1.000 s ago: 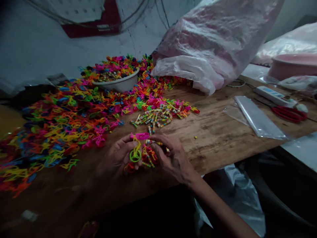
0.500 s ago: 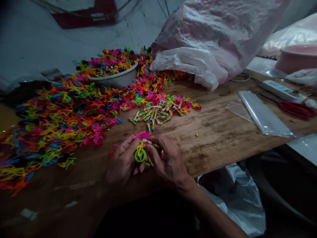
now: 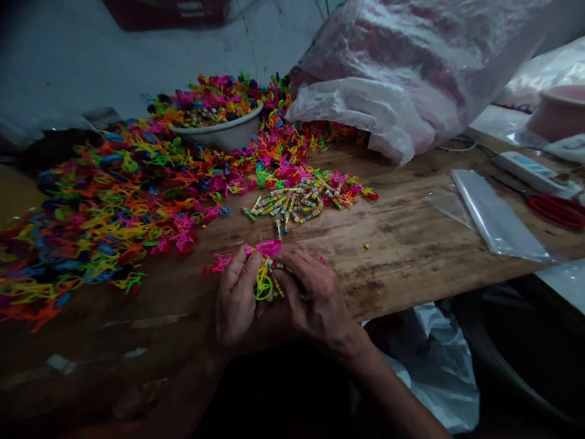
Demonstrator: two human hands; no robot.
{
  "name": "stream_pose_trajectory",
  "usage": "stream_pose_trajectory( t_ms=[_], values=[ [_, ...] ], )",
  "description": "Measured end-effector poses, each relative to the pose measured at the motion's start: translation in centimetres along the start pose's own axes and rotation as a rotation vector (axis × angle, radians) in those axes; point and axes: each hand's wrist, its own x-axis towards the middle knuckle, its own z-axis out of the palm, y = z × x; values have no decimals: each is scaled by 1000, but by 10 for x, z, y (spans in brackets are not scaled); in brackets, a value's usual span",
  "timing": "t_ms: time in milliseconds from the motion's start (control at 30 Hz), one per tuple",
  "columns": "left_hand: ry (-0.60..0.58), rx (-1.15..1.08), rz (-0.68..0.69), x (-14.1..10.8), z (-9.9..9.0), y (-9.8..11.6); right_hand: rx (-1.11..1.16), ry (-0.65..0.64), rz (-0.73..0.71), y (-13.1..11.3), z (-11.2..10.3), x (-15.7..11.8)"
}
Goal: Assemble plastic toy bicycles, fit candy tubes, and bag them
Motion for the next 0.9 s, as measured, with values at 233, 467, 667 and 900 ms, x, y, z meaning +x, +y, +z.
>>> stream_pose_trajectory(
  t_ms=[233,467,667,900],
  values=[
    [-68,5,-25,-16,-12,-2,-131,-35,-71,-12,-6,-16],
    [-218,157,47,-19,-9,-1,-260,34,-65,-12,-5,-35],
    [-233,240,141,19,-64,17,-307,94,-6,23,3,-29],
    [315,780,121,98,-162,-14,-172,-35,127,47,14,-30]
  ],
)
